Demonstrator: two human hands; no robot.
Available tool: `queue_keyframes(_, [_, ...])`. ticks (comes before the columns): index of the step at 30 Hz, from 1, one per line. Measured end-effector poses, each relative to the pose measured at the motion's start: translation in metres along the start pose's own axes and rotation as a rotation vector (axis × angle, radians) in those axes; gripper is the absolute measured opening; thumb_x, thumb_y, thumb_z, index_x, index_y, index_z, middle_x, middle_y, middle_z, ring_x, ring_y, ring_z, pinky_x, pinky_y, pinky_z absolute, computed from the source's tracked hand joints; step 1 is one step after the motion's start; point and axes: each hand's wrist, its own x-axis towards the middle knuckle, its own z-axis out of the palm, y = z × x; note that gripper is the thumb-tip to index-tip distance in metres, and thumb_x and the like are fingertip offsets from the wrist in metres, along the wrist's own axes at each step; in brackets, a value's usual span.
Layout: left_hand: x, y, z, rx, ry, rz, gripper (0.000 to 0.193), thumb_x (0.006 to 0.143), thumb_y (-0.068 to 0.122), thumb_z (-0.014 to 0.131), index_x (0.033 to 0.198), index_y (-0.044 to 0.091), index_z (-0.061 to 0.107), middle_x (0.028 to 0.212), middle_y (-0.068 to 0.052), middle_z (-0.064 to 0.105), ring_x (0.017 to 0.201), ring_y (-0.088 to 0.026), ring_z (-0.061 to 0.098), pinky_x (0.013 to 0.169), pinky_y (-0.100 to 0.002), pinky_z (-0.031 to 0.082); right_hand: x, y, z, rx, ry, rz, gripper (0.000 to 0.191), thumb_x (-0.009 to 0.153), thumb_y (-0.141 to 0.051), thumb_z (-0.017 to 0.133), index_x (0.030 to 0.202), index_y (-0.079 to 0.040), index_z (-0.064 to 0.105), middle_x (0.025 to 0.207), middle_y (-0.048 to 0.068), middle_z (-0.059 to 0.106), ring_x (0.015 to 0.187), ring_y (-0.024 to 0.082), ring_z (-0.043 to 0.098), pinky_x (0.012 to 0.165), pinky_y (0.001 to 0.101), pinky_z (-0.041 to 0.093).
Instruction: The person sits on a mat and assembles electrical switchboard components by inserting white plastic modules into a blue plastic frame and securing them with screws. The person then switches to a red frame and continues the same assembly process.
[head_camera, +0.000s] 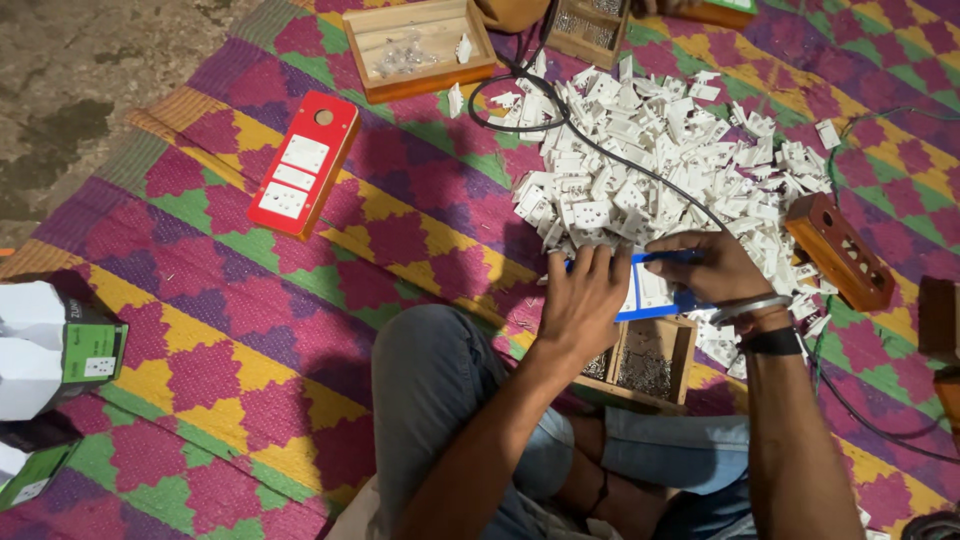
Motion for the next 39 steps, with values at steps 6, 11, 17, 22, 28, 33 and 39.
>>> queue_keyframes(6, [0.000, 0.001, -0.006, -0.061, -0.072, 0.002, 0.091, 0.055, 0.015, 0.086, 0.139, 0.000, 0.054, 0.118, -0.012, 0.058, 0.116, -0.025, 0.052, 0.090, -0.046, 0.036, 0.010, -0.009, -0.010, 0.045, -0.187, 0.087, 0.025, 0.080, -0.011, 0.082, 0.103, -0.002, 0.079, 0.066, 0.004, 0.069, 0.051, 0.011, 0.057, 0.045, 0.0287, 0.044])
queue_keyframes(11, [0.000, -0.001, -0.008, -0.068, -0.107, -0.009, 0.094, 0.054, 0.015, 0.086, 0.140, -0.001, 0.052, 0.118, -0.013, 0.058, 0.113, -0.025, 0.052, 0.090, -0.046, 0.036, 0.017, -0.003, -0.015, 0.105, -0.234, 0.071, 0.025, 0.082, -0.013, 0.082, 0.103, -0.001, 0.078, 0.067, 0.003, 0.068, 0.054, 0.009, 0.059, 0.047, 0.0267, 0.045])
queue_keyframes(17, [-0.003, 0.000, -0.012, -0.068, -0.065, 0.001, 0.089, 0.057, 0.013, 0.084, 0.139, 0.000, 0.054, 0.116, -0.011, 0.059, 0.113, -0.025, 0.053, 0.091, -0.047, 0.037, 0.018, 0.003, -0.016, 0.091, -0.263, 0.117, 0.028, 0.081, -0.012, 0.081, 0.107, -0.002, 0.077, 0.064, 0.003, 0.065, 0.051, 0.010, 0.055, 0.046, 0.0280, 0.044])
queue_keyframes(22, [-0.004, 0.001, -0.014, -0.103, -0.060, 0.009, 0.084, 0.057, 0.015, 0.084, 0.135, 0.002, 0.056, 0.116, -0.012, 0.059, 0.113, -0.026, 0.053, 0.087, -0.047, 0.037, 0.016, 0.014, -0.016, 0.115, -0.266, 0.088, 0.029, 0.081, -0.009, 0.082, 0.107, 0.000, 0.075, 0.067, 0.000, 0.065, 0.052, 0.008, 0.054, 0.046, 0.0263, 0.042])
queue_keyframes(28, [-0.005, -0.001, -0.014, -0.175, 0.005, -0.031, 0.093, 0.054, 0.017, 0.086, 0.139, 0.000, 0.053, 0.113, -0.012, 0.059, 0.113, -0.028, 0.053, 0.089, -0.050, 0.037, 0.016, 0.008, -0.011, 0.207, -0.278, 0.080, 0.031, 0.084, -0.011, 0.078, 0.113, -0.002, 0.076, 0.067, 0.000, 0.064, 0.050, 0.008, 0.049, 0.044, 0.0254, 0.038])
queue_keyframes(33, [-0.001, -0.006, -0.012, -0.209, -0.029, -0.102, 0.088, 0.056, 0.017, 0.088, 0.135, 0.004, 0.052, 0.119, -0.012, 0.058, 0.120, -0.030, 0.052, 0.093, -0.052, 0.037, -0.014, 0.004, 0.000, 0.357, -0.011, -0.075, 0.039, 0.086, -0.013, 0.074, 0.124, -0.008, 0.068, 0.071, 0.000, 0.065, 0.057, 0.008, 0.058, 0.047, 0.0231, 0.046])
queue_keyframes(39, [-0.005, -0.001, -0.005, -0.213, -0.079, -0.116, 0.094, 0.055, 0.021, 0.092, 0.135, 0.001, 0.049, 0.124, -0.017, 0.056, 0.121, -0.033, 0.051, 0.094, -0.057, 0.037, -0.068, 0.059, 0.042, 0.597, 0.828, 0.176, 0.030, 0.109, -0.035, 0.069, 0.110, -0.006, 0.062, 0.087, 0.008, 0.066, 0.058, 0.018, 0.056, 0.045, 0.0302, 0.042])
